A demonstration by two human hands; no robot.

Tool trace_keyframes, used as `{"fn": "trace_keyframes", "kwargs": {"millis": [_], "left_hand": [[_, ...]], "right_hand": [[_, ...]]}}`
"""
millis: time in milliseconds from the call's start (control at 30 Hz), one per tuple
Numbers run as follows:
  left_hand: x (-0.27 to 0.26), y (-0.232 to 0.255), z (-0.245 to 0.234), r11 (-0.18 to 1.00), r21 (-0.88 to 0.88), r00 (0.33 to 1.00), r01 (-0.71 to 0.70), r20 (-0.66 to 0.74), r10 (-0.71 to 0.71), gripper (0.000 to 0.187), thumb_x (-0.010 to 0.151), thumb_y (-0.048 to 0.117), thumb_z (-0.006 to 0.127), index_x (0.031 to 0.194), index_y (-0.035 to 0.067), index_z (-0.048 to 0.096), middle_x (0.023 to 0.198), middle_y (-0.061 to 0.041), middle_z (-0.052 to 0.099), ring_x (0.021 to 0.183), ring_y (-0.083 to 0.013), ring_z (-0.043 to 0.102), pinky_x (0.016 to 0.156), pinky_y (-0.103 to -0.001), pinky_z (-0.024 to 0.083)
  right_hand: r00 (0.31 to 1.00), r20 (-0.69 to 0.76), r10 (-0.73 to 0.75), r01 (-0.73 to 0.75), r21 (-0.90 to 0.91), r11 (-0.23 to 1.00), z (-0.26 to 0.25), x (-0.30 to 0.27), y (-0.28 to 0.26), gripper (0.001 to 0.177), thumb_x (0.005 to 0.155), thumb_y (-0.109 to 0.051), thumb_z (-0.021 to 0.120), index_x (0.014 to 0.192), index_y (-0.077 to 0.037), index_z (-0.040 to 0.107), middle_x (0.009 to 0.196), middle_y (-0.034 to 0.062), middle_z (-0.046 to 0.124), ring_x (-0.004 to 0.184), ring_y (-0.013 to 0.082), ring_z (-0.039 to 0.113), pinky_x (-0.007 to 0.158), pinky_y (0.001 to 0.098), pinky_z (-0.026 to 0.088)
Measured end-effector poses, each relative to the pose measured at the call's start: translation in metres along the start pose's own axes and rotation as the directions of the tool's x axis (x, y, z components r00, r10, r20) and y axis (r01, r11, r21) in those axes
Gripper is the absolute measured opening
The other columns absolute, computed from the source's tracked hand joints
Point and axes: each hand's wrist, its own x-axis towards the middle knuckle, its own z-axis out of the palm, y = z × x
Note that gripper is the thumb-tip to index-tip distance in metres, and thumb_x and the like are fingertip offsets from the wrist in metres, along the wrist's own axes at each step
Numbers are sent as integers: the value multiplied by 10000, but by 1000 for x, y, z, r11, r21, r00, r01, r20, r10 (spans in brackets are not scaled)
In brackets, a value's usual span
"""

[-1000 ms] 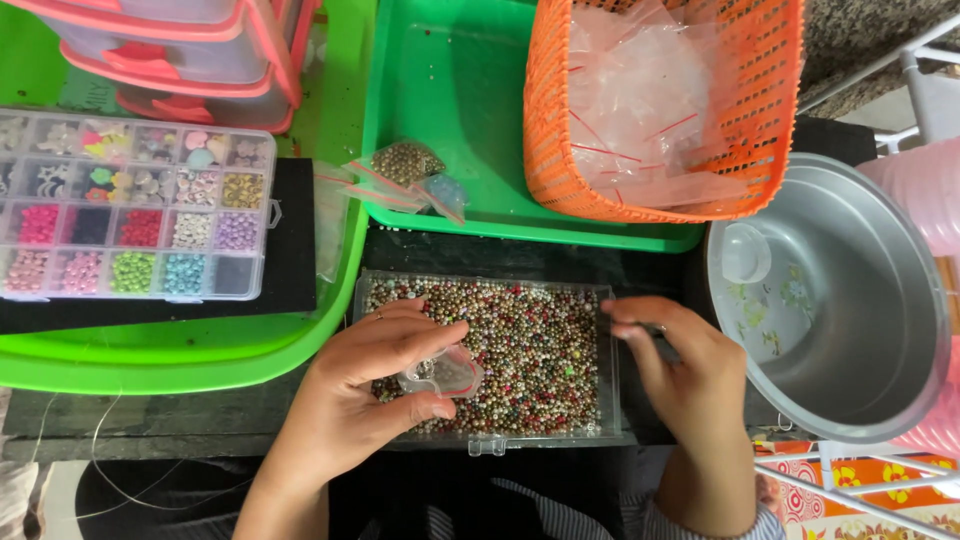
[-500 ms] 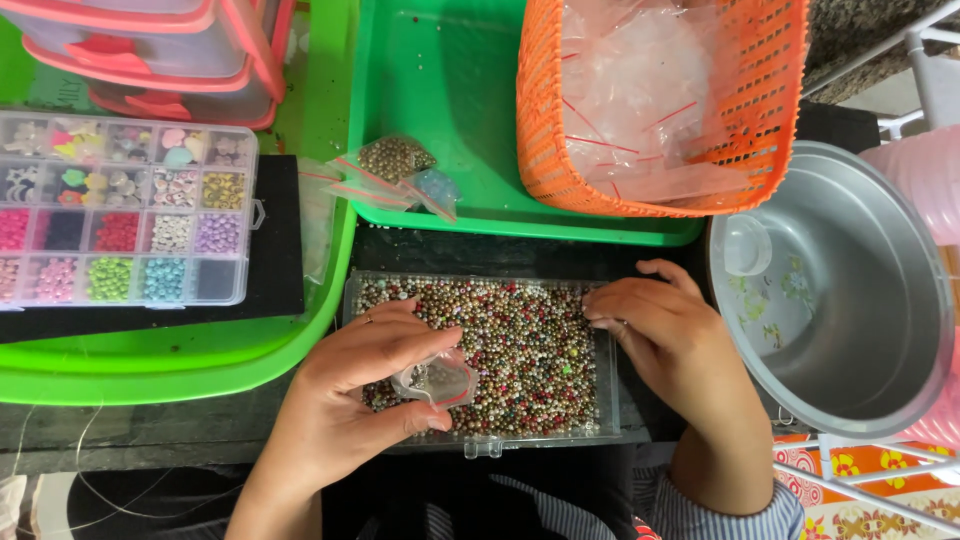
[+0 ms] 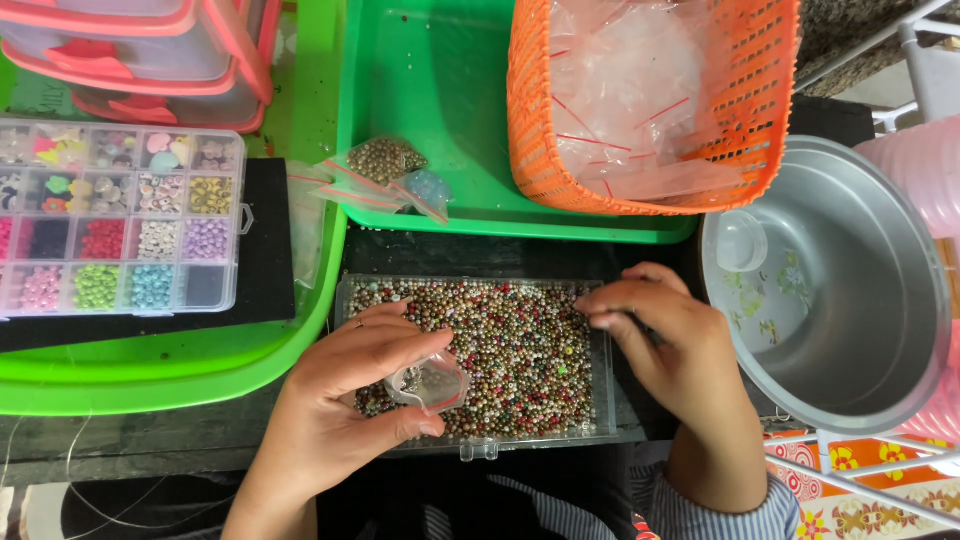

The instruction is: Pick up small beads from a tray using tweezers and place them into a small plastic bag

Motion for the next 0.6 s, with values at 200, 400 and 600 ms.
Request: {"fn": "trace_keyframes", "kwargs": {"millis": [200,400,600], "left_hand": [[0,1,0,1000,-6,1000,-7,2,7,537,799,296,835,1287,135,678,1091,2,793,1055,-140,736,1193,-439,423],[1,1,0,1000,2,1000,-5,-4,5,543,764,251,873,1260,128,692,1081,3,794,1033,-136,737,1185,-431,431],[0,0,0,1000,9,1000,-7,-7,7,554,754,245,885,1261,127,694,1094,4,793,1044,-139,734,1184,-434,435]], "right_hand": [[1000,21,-4,2,130,992,12,1,-8,147,955,-158,668,1056,-83,745,969,-22,768,856,186,620,897,309,535],[997,70,-20,10,134,991,11,0,-3,139,962,-200,655,1048,-133,741,997,-49,782,857,135,670,1033,358,478],[995,43,-92,85,142,986,14,-2,3,125,962,-194,659,1013,-112,738,1001,-43,776,834,94,712,1060,411,472]]}}
